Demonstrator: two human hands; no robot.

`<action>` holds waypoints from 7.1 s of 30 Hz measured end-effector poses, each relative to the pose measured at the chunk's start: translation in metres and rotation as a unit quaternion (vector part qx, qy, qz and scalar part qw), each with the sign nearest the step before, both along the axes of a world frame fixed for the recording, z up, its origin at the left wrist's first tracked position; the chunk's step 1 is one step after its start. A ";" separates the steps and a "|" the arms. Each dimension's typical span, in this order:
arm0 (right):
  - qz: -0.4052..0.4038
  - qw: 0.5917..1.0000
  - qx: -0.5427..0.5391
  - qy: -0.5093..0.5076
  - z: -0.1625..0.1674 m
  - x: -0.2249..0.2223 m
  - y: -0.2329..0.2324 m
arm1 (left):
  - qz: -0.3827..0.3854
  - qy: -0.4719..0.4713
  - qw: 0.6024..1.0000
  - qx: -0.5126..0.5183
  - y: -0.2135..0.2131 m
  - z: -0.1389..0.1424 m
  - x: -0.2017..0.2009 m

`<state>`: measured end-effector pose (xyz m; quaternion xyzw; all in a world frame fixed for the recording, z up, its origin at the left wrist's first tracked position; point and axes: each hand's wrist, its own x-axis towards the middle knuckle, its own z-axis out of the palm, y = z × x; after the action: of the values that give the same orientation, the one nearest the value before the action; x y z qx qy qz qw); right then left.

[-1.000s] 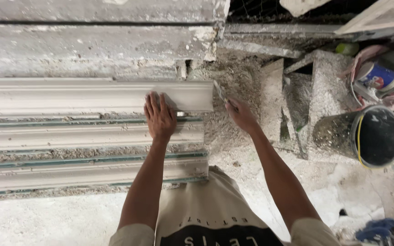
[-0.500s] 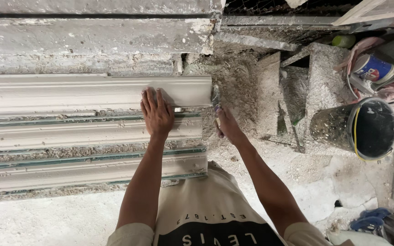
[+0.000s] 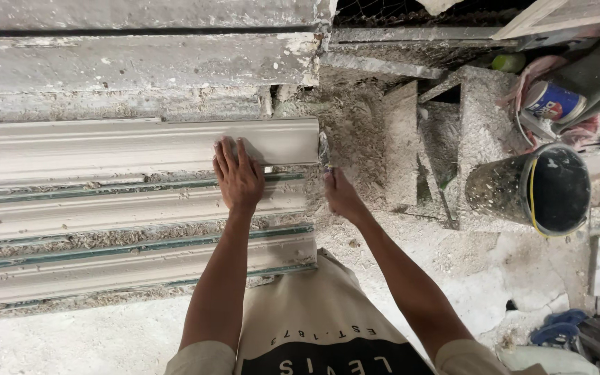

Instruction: The person scrapes dried plaster residue from decorative cornice molding pieces using a small handheld scraper, working along the grooves and flutes of each piece and steadying the molding with the other hand, moving progressively along the length of the pieces.

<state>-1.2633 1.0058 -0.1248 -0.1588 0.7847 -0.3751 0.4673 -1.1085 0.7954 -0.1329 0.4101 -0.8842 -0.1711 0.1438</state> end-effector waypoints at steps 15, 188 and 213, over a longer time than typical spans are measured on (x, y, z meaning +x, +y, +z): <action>-0.527 0.772 -0.202 -0.293 -0.026 0.003 -0.076 | -0.043 0.129 0.990 0.046 -0.020 -0.005 0.034; 0.596 0.722 0.119 0.331 0.105 1.349 -1.712 | 0.070 -0.031 0.997 -0.023 -1.508 -0.005 1.364; 0.189 0.862 -0.244 0.402 0.027 1.370 -1.457 | -0.014 0.116 0.935 0.334 -1.486 0.051 1.414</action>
<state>0.1069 -0.4513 -0.0981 -0.5500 0.7430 -0.3623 0.1194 0.3056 -0.6910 -0.0822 0.3991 -0.7591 -0.5049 0.0979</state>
